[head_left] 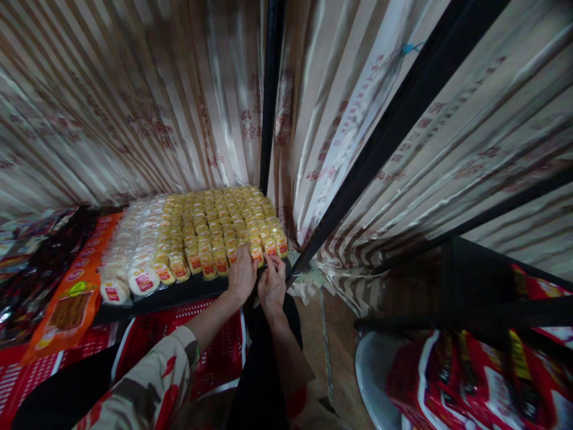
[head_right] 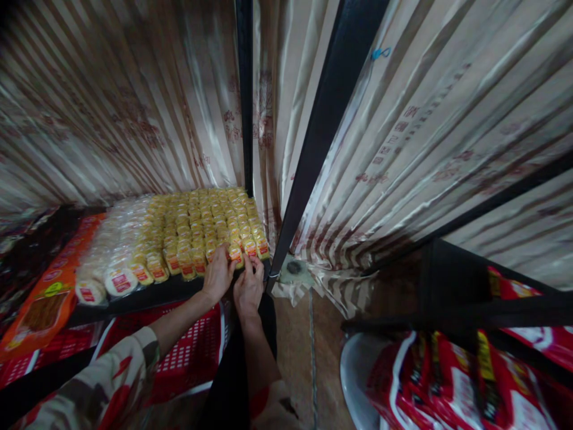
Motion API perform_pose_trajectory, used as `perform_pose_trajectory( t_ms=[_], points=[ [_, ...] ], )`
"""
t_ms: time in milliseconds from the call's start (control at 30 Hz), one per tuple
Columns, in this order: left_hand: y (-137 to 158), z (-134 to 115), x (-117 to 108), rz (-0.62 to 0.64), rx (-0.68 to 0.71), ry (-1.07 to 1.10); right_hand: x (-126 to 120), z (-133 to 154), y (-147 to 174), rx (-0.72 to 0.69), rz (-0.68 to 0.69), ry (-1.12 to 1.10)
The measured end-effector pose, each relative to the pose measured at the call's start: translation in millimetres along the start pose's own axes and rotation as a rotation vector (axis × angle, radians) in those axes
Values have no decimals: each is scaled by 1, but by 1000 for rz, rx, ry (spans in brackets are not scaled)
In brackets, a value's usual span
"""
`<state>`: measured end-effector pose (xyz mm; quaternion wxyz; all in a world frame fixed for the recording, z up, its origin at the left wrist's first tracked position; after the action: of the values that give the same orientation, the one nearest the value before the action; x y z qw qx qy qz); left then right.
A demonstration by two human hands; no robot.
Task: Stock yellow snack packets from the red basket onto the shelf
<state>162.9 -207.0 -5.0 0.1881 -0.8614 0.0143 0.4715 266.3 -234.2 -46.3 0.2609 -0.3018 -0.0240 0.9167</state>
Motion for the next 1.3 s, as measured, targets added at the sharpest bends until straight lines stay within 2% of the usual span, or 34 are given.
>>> perform_pose_trajectory(
  t_ms=[467, 867, 1033, 1300],
  points=[
    [-8, -3, 3, 32, 41, -53, -4, 5, 2, 21, 24, -30],
    [-10, -4, 11, 77, 62, -63, -1, 7, 6, -73, 29, 95],
    [-12, -4, 11, 105, 48, -56, 4, 4, 5, -64, 63, 123],
    [-13, -3, 10, 101, 50, -26, 4, 7, 5, -86, 46, 117]
  ],
)
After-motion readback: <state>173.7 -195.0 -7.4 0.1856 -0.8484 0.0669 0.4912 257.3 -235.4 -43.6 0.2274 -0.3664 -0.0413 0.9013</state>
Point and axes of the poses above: each hand's wrist, its own y-axis away from the middle knuckle, its own x-axis out of the palm, z = x × y, the point moved 6 cm from there along -y, towards the middle knuckle, and after that the axes turned 15 degrees about x, right-handed, at the moved point
